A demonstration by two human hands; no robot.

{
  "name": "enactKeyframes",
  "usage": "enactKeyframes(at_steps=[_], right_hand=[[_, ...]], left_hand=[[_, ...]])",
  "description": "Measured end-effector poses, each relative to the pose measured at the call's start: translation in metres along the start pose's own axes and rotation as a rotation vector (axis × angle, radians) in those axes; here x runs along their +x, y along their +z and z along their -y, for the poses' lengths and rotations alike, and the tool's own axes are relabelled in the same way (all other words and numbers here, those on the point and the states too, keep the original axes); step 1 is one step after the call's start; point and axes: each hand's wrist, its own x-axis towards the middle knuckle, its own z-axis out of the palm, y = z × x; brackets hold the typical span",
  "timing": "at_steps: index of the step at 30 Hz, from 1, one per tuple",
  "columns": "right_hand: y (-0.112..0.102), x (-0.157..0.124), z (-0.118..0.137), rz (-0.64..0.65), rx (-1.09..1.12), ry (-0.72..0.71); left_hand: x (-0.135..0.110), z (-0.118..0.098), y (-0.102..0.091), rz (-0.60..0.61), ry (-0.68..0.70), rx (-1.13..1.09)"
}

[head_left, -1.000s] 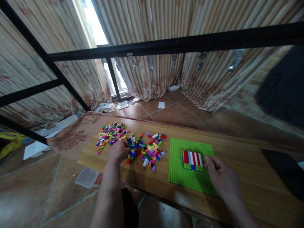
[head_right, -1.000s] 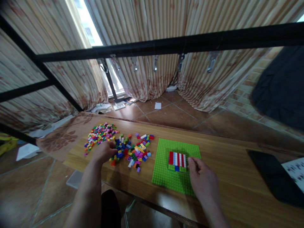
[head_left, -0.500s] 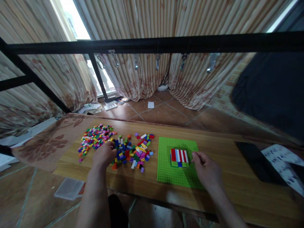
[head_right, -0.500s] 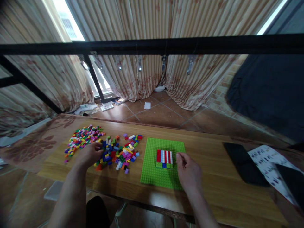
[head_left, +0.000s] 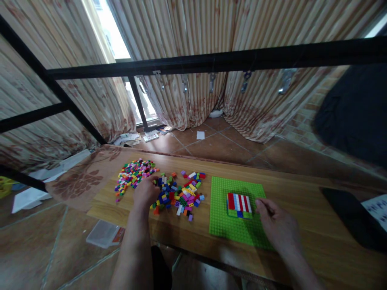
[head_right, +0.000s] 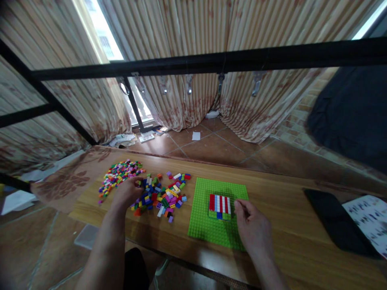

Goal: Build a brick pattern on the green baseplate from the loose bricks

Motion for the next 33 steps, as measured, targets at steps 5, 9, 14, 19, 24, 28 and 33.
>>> enactKeyframes(at_steps=[5,9,14,19,24,28,33], right_hand=[[0.002,-0.001,0.003,-0.008,0.025,-0.014],[0.003,-0.001,0.003,-0.007,0.048,-0.028],[0.002,-0.002,0.003,0.0,0.074,-0.024],[0.001,-0.003,0.004,0.003,0.081,-0.024],[0.001,-0.003,0.004,0.007,0.089,-0.033],[0.001,-0.003,0.006,-0.006,0.102,-0.026],[0.002,-0.002,0.006,-0.011,0.098,-0.02]], left_hand=[[0.006,-0.005,0.002,0.022,0.043,0.001],[0.011,-0.008,0.007,0.023,0.048,0.019],[0.014,-0.008,0.011,0.016,0.04,0.059],[0.013,-0.009,0.01,0.008,0.04,0.078],[0.01,-0.012,0.008,0.006,0.029,0.063],[0.007,-0.012,0.002,-0.03,0.015,0.048],[-0.005,-0.02,-0.007,-0.276,0.138,-0.298]])
